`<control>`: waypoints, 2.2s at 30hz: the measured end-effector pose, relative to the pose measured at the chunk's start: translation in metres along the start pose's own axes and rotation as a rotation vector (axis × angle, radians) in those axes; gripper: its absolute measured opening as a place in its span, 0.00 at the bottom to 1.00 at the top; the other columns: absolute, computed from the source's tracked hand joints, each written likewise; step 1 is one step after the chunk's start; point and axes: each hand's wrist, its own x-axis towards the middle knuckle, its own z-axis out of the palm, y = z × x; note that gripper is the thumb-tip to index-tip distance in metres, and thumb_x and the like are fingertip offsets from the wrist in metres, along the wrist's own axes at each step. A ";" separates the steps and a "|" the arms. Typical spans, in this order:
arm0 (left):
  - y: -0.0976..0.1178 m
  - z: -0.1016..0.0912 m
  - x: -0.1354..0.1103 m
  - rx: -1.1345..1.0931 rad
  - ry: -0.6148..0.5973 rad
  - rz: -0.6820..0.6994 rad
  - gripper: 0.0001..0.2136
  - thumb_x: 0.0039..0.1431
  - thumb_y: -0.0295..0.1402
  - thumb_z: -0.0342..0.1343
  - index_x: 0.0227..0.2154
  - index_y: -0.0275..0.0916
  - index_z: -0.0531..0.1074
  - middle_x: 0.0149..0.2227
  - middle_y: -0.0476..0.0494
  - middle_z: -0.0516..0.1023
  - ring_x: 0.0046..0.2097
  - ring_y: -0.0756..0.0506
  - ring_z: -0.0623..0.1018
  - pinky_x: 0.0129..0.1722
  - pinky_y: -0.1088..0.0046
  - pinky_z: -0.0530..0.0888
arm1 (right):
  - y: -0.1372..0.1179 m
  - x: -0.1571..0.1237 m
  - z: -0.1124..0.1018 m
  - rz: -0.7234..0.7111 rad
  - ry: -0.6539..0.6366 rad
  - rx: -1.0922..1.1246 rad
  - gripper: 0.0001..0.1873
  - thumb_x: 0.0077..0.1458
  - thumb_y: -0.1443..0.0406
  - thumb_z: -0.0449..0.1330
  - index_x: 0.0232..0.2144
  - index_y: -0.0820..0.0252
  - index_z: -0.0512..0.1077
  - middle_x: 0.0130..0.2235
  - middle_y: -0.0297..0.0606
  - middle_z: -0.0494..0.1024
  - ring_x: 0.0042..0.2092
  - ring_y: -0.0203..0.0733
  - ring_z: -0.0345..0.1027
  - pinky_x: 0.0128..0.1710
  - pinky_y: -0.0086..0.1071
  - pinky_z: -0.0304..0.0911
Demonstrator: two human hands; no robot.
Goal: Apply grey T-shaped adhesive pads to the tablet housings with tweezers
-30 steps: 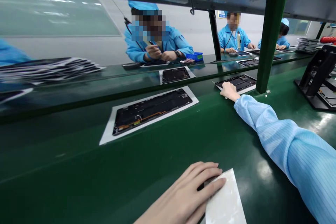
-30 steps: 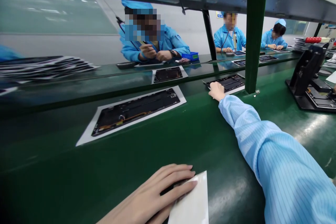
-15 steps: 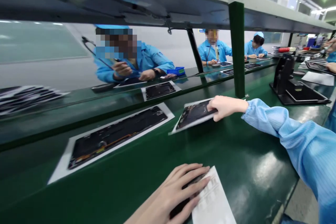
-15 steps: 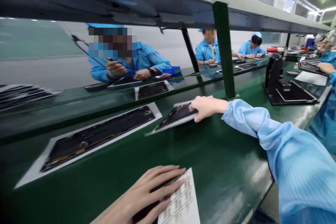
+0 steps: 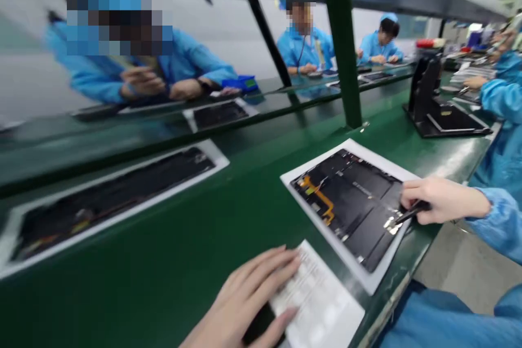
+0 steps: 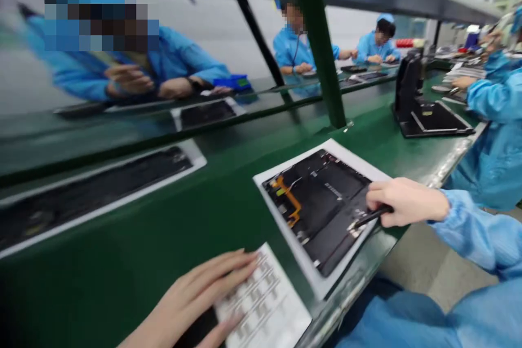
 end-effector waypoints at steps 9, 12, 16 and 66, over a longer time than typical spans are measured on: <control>0.029 -0.021 0.027 -0.190 -0.115 -0.064 0.17 0.68 0.38 0.45 0.56 0.39 0.65 0.56 0.38 0.70 0.58 0.40 0.67 0.56 0.60 0.70 | -0.007 0.011 -0.013 0.022 0.407 0.472 0.18 0.59 0.54 0.60 0.21 0.55 0.75 0.24 0.36 0.73 0.24 0.36 0.65 0.24 0.31 0.58; 0.033 -0.025 0.030 -0.206 -0.107 -0.074 0.16 0.69 0.37 0.43 0.54 0.38 0.67 0.57 0.38 0.69 0.59 0.39 0.66 0.56 0.58 0.69 | -0.040 0.051 -0.011 0.096 0.368 0.779 0.32 0.55 0.38 0.52 0.20 0.57 0.75 0.23 0.37 0.73 0.24 0.36 0.66 0.23 0.30 0.60; 0.034 -0.028 0.033 -0.210 -0.070 0.062 0.15 0.69 0.30 0.41 0.50 0.39 0.70 0.52 0.41 0.73 0.57 0.41 0.67 0.56 0.61 0.68 | -0.076 0.096 0.002 0.063 -0.153 1.013 0.37 0.49 0.33 0.50 0.19 0.60 0.69 0.21 0.33 0.70 0.20 0.32 0.65 0.21 0.27 0.63; 0.039 -0.026 0.026 -0.365 -0.036 -0.006 0.10 0.70 0.32 0.44 0.44 0.41 0.71 0.48 0.44 0.71 0.57 0.44 0.64 0.54 0.67 0.63 | -0.088 0.098 0.016 -0.073 -0.104 1.055 0.12 0.59 0.70 0.58 0.25 0.60 0.63 0.24 0.28 0.68 0.27 0.32 0.71 0.24 0.23 0.65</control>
